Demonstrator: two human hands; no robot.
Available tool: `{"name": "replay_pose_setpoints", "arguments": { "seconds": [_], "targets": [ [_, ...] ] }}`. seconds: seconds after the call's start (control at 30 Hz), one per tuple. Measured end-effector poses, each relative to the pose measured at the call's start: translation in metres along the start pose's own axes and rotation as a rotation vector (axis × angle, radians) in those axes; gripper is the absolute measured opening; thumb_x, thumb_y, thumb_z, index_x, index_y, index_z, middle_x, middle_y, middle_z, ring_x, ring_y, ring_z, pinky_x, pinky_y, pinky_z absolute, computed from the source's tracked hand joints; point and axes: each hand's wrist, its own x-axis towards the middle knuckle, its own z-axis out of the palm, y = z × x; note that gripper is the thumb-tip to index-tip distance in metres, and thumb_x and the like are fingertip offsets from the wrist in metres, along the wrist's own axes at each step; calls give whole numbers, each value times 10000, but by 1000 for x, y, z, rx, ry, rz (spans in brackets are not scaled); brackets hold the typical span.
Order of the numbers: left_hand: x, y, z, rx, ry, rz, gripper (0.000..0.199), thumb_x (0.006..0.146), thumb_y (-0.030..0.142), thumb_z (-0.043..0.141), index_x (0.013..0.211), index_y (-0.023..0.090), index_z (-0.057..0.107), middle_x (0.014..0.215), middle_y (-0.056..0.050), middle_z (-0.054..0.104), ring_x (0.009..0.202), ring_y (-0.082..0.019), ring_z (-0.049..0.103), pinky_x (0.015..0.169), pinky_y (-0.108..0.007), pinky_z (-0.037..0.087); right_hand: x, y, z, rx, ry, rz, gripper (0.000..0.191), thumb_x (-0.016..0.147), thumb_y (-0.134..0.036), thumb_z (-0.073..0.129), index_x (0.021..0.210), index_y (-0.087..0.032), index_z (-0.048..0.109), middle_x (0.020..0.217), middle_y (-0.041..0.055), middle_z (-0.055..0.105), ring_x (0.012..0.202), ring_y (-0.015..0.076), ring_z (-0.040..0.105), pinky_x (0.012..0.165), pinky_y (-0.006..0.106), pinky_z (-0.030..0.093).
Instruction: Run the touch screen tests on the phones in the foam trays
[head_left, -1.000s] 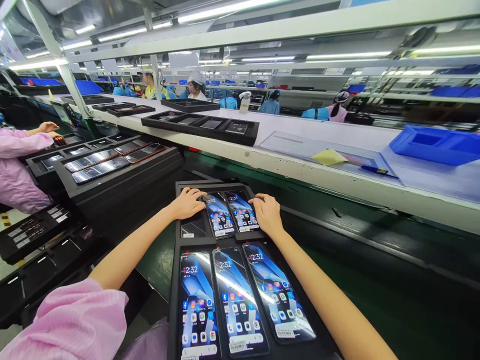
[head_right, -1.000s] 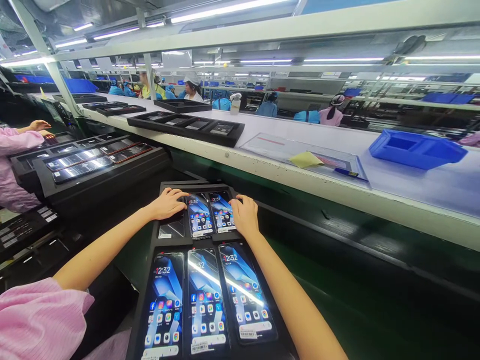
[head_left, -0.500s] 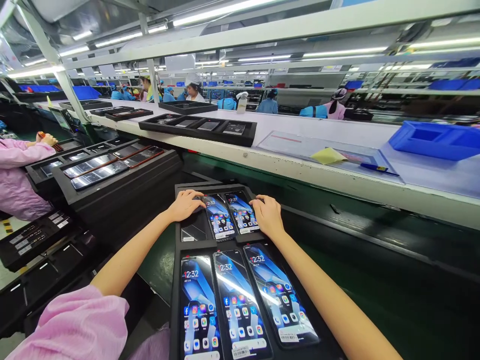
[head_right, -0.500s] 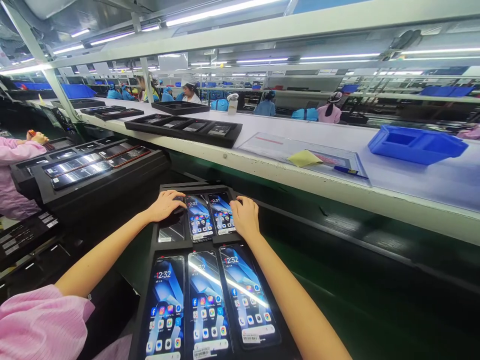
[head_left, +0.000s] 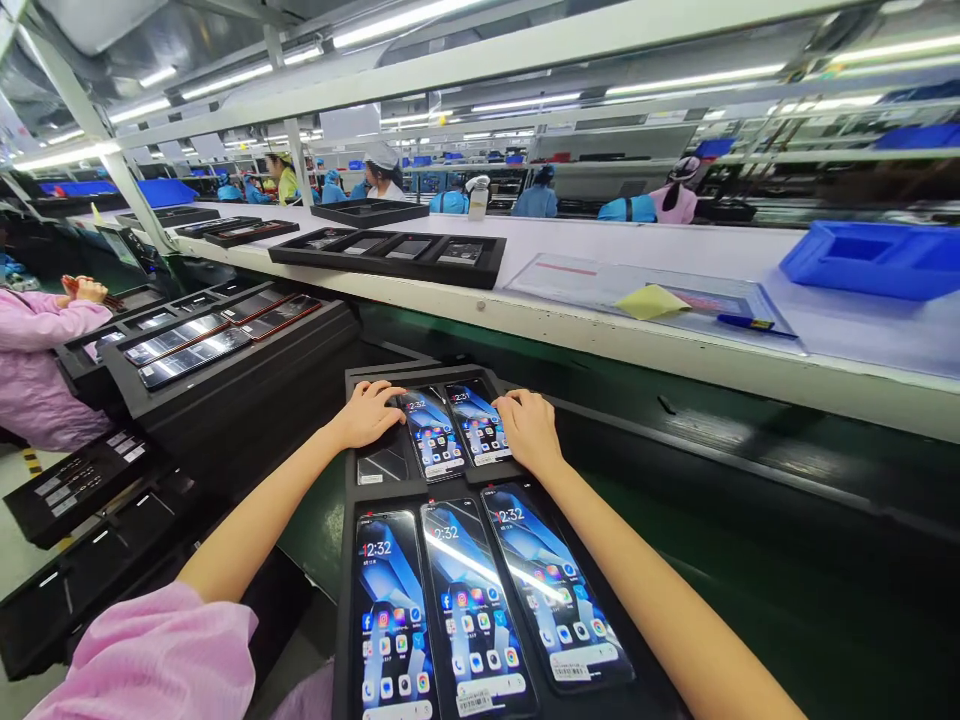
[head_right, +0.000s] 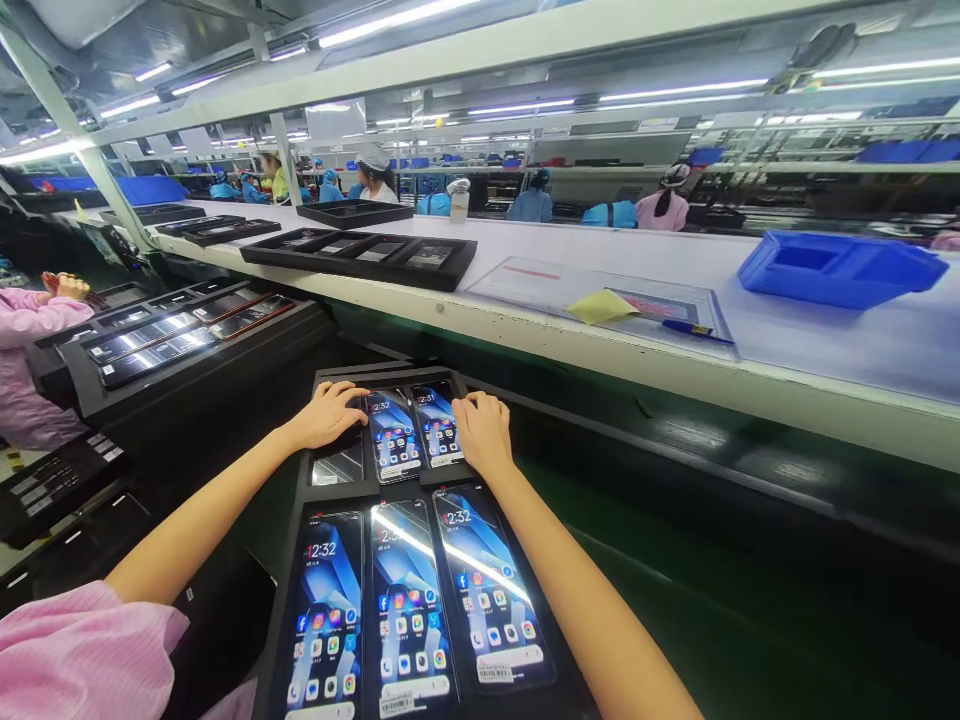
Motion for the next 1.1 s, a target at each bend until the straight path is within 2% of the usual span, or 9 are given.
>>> {"name": "replay_pose_setpoints", "arguments": {
  "seconds": [0.17, 0.3, 0.43, 0.63, 0.73, 0.83, 0.97, 1.1],
  "targets": [
    [5, 0, 4, 44, 11, -16, 439, 920, 314, 239, 834, 288, 669, 1185, -4, 533, 1163, -232, 378, 982, -457, 225, -1, -1, -3, -98, -1, 44, 536, 930, -371, 156, 830, -203, 656, 836, 101, 586, 815, 238, 503, 816, 428, 355],
    [8, 0, 7, 53, 12, -40, 466, 924, 299, 216, 812, 274, 668, 1114, -11, 541, 1111, -214, 413, 981, -450, 230, 0, 0, -3, -129, -65, 68, 569, 933, -369, 118, 823, -183, 644, 807, 116, 594, 803, 252, 515, 757, 417, 355],
    [10, 0, 8, 50, 18, -60, 489, 923, 294, 202, 791, 269, 672, 1076, -11, 534, 1073, -202, 429, 992, -449, 224, 1, 2, -4, -33, -111, 81, 578, 936, -372, 104, 832, -195, 644, 808, 97, 597, 818, 243, 520, 753, 404, 362],
    [10, 0, 9, 27, 31, -73, 484, 918, 289, 213, 780, 269, 677, 1052, -10, 528, 1037, -196, 444, 1003, -447, 216, 0, 3, -9, 155, -123, 29, 570, 938, -362, 147, 769, -238, 677, 794, 62, 579, 854, 212, 513, 859, 409, 348],
    [10, 1, 9, 11, 40, -82, 474, 912, 280, 229, 763, 264, 678, 1036, -9, 533, 1025, -196, 449, 1008, -449, 210, -3, -2, -12, 173, -168, -66, 526, 937, -340, 185, 839, -246, 693, 867, 59, 580, 901, 201, 501, 917, 413, 325],
    [10, 1, 9, -5, 43, -85, 475, 910, 275, 232, 749, 258, 679, 1026, -10, 535, 1018, -194, 454, 1014, -448, 206, -8, -17, -13, 161, -273, -278, 467, 937, -339, 218, 973, -265, 678, 1044, 63, 560, 1037, 208, 455, 973, 428, 289],
    [8, 1, 10, -17, 46, -80, 488, 916, 287, 224, 740, 252, 678, 1021, -14, 537, 1043, -197, 450, 1024, -446, 190, -14, -47, -10, 150, -463, -541, 423, 940, -346, 245, 1033, -311, 656, 1251, 52, 473, 1160, 216, 373, 1006, 449, 264],
    [8, -1, 13, -20, 55, -82, 496, 919, 290, 220, 740, 251, 681, 1032, -17, 540, 1069, -202, 438, 1032, -453, 168, -14, -61, -4, 87, -499, -603, 435, 942, -332, 246, 989, -291, 676, 1299, 61, 446, 1194, 227, 351, 1023, 467, 244]
  ]
}}
